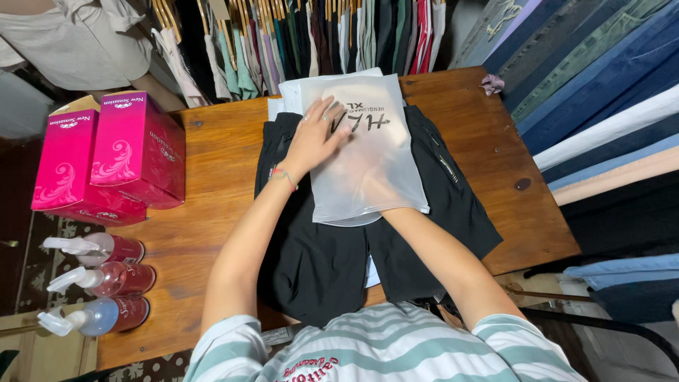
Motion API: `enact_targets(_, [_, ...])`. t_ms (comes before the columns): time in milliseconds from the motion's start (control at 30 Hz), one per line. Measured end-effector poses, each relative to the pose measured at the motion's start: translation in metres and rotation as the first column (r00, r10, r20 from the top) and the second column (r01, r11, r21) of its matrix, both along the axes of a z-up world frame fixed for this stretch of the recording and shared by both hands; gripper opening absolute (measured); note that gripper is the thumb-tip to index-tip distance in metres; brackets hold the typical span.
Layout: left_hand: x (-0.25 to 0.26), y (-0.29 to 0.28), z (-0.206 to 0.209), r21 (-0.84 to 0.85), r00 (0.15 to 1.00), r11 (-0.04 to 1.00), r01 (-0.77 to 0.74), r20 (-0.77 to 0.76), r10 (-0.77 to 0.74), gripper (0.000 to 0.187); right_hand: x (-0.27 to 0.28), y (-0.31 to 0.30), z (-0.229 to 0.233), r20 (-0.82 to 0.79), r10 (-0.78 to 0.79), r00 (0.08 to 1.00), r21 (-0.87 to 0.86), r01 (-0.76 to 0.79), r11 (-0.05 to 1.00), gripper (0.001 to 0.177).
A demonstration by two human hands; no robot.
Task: The person unpacks clothing items including shorts and a sports bra, folds them, and places them into plastic mailing bags.
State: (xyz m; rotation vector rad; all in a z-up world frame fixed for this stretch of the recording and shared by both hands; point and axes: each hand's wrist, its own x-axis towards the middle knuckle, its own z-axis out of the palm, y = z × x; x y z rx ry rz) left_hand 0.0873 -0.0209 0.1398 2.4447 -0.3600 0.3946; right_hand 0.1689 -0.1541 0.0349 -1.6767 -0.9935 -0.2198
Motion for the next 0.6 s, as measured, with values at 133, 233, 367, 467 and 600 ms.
enact_targets(133, [0.033,-0.003,-0.011,-0.019,0.998,1.000,-0.010,-0.066,0.009,0.064,-0.039,0.039,-0.009,0.830,-0.491,0.265,-0.171,0.959,0.228,0.031])
enact_targets(233, [0.049,-0.002,-0.026,0.033,0.983,0.999,0.024,-0.182,-0.018,0.069,-0.054,0.054,0.012,0.623,-0.745,0.239,-0.274,0.958,0.079,0.043])
enact_targets(367, [0.062,0.006,-0.048,-0.071,0.965,0.997,0.009,-0.260,-0.027,0.063,-0.051,0.023,0.015,0.665,-0.664,0.341,-0.246,0.940,0.236,0.039])
enact_targets(467, [0.069,0.013,-0.059,-0.132,0.948,0.991,-0.018,-0.317,-0.025,0.063,-0.059,-0.007,0.010,0.698,-0.574,0.429,-0.231,0.893,0.386,0.036])
enact_targets(600, [0.080,0.014,-0.064,-0.083,0.912,0.995,-0.060,-0.409,0.021,0.071,-0.079,-0.049,0.005,0.743,-0.396,0.539,-0.232,0.763,0.603,0.032])
